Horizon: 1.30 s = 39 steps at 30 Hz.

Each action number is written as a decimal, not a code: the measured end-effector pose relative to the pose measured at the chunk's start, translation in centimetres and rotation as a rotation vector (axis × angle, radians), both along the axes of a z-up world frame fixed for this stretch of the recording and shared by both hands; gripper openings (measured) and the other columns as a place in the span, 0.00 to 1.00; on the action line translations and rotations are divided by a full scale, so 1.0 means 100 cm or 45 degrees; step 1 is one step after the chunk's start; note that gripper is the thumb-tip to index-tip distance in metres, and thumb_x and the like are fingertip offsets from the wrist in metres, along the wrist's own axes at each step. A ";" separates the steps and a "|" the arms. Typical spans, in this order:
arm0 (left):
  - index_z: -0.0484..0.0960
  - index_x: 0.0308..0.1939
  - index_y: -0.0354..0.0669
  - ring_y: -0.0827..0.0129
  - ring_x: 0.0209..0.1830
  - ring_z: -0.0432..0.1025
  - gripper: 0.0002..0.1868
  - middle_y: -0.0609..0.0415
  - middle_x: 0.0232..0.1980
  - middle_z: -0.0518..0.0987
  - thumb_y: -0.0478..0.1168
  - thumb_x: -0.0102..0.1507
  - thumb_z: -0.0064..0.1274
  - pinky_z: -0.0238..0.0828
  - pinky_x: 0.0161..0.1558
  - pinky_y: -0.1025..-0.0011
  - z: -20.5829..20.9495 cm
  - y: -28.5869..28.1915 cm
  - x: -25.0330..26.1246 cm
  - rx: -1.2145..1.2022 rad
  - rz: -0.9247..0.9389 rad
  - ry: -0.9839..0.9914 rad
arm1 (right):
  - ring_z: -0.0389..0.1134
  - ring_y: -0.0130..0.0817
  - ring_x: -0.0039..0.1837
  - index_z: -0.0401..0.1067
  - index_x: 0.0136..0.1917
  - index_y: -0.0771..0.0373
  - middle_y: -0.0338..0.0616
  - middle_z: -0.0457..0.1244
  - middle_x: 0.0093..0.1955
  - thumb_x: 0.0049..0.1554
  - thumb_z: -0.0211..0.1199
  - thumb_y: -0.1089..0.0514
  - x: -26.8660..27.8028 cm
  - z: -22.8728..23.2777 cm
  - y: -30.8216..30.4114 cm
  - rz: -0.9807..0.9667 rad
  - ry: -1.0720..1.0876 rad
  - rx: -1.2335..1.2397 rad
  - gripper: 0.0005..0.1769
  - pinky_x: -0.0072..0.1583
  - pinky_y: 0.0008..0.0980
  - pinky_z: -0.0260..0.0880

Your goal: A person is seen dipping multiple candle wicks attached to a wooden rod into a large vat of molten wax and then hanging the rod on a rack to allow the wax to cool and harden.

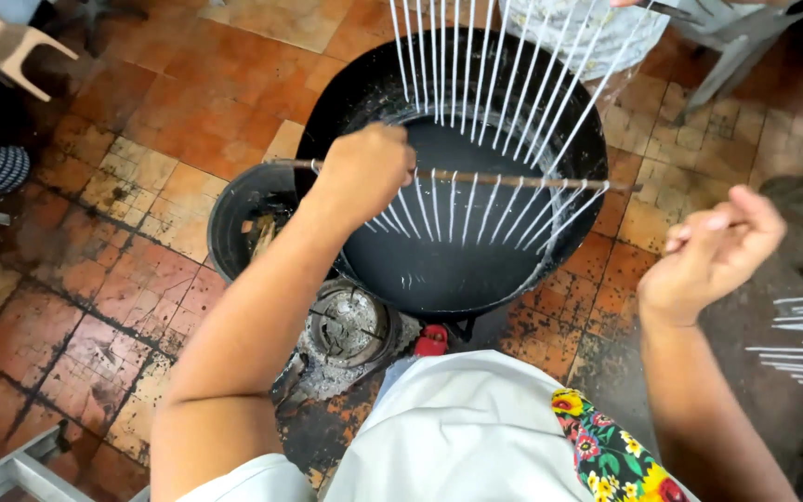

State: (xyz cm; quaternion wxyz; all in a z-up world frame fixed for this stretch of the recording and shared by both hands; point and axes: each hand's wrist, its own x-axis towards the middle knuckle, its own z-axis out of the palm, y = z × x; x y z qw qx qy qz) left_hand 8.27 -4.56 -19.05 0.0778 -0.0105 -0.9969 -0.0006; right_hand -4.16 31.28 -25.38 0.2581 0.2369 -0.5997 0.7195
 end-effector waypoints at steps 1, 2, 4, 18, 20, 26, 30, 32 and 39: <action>0.86 0.30 0.40 0.54 0.36 0.72 0.06 0.53 0.32 0.73 0.37 0.61 0.64 0.71 0.22 0.58 -0.015 0.001 0.005 -0.002 0.022 -0.069 | 0.52 0.26 0.38 0.60 0.66 0.62 0.40 0.52 0.47 0.72 0.56 0.49 0.009 -0.014 0.001 0.005 0.010 0.037 0.18 0.37 0.25 0.53; 0.87 0.32 0.41 0.54 0.38 0.72 0.06 0.54 0.33 0.73 0.39 0.61 0.65 0.74 0.24 0.57 -0.030 0.002 0.010 -0.004 0.044 -0.139 | 0.53 0.26 0.37 0.59 0.66 0.62 0.39 0.52 0.46 0.72 0.54 0.52 0.019 -0.028 0.003 0.010 0.019 0.075 0.15 0.38 0.24 0.54; 0.86 0.31 0.42 0.56 0.37 0.71 0.06 0.55 0.32 0.72 0.39 0.61 0.65 0.73 0.24 0.59 -0.066 -0.001 0.017 0.011 0.040 -0.160 | 0.54 0.24 0.37 0.60 0.65 0.61 0.38 0.53 0.43 0.73 0.53 0.52 0.039 -0.060 0.005 0.022 -0.070 0.080 0.13 0.39 0.23 0.56; 0.89 0.40 0.46 0.57 0.48 0.77 0.06 0.52 0.44 0.80 0.42 0.62 0.63 0.82 0.46 0.62 -0.334 -0.036 -0.040 0.062 0.148 -0.282 | 0.72 0.38 0.53 0.78 0.52 0.45 0.29 0.66 0.53 0.59 0.67 0.54 0.091 -0.228 -0.033 -0.088 -0.220 1.331 0.07 0.53 0.40 0.76; 0.89 0.43 0.44 0.53 0.53 0.76 0.08 0.48 0.51 0.80 0.41 0.63 0.62 0.82 0.50 0.57 -0.363 -0.038 -0.052 0.127 0.206 -0.363 | 0.74 0.38 0.53 0.72 0.61 0.36 0.31 0.70 0.48 0.63 0.57 0.37 0.098 -0.237 -0.032 -0.037 -0.471 1.825 0.15 0.54 0.44 0.78; 0.90 0.47 0.46 0.48 0.64 0.73 0.10 0.46 0.67 0.75 0.42 0.66 0.59 0.78 0.57 0.49 -0.445 -0.048 -0.070 0.238 0.333 -0.543 | 0.74 0.41 0.50 0.72 0.59 0.40 0.34 0.70 0.41 0.61 0.57 0.39 0.126 -0.238 -0.022 -0.103 -0.422 1.896 0.15 0.52 0.43 0.78; 0.86 0.50 0.36 0.46 0.61 0.76 0.12 0.40 0.68 0.75 0.40 0.68 0.54 0.77 0.57 0.46 -0.462 -0.050 -0.076 0.279 0.360 -0.620 | 0.74 0.35 0.49 0.74 0.56 0.38 0.31 0.69 0.39 0.59 0.60 0.40 0.139 -0.257 -0.016 -0.211 -0.364 1.821 0.13 0.51 0.37 0.76; 0.87 0.50 0.35 0.43 0.60 0.76 0.12 0.40 0.66 0.75 0.36 0.68 0.50 0.78 0.56 0.47 -0.473 -0.051 -0.077 0.317 0.369 -0.579 | 0.74 0.31 0.48 0.74 0.53 0.34 0.25 0.69 0.38 0.59 0.58 0.36 0.146 -0.267 -0.014 -0.279 -0.320 1.833 0.11 0.49 0.33 0.77; 0.88 0.50 0.39 0.46 0.58 0.76 0.15 0.42 0.60 0.77 0.33 0.67 0.45 0.78 0.54 0.49 -0.528 -0.064 -0.092 0.300 0.395 -0.550 | 0.73 0.28 0.47 0.76 0.52 0.35 0.23 0.68 0.37 0.57 0.63 0.39 0.163 -0.280 -0.009 -0.346 -0.337 1.789 0.10 0.49 0.28 0.76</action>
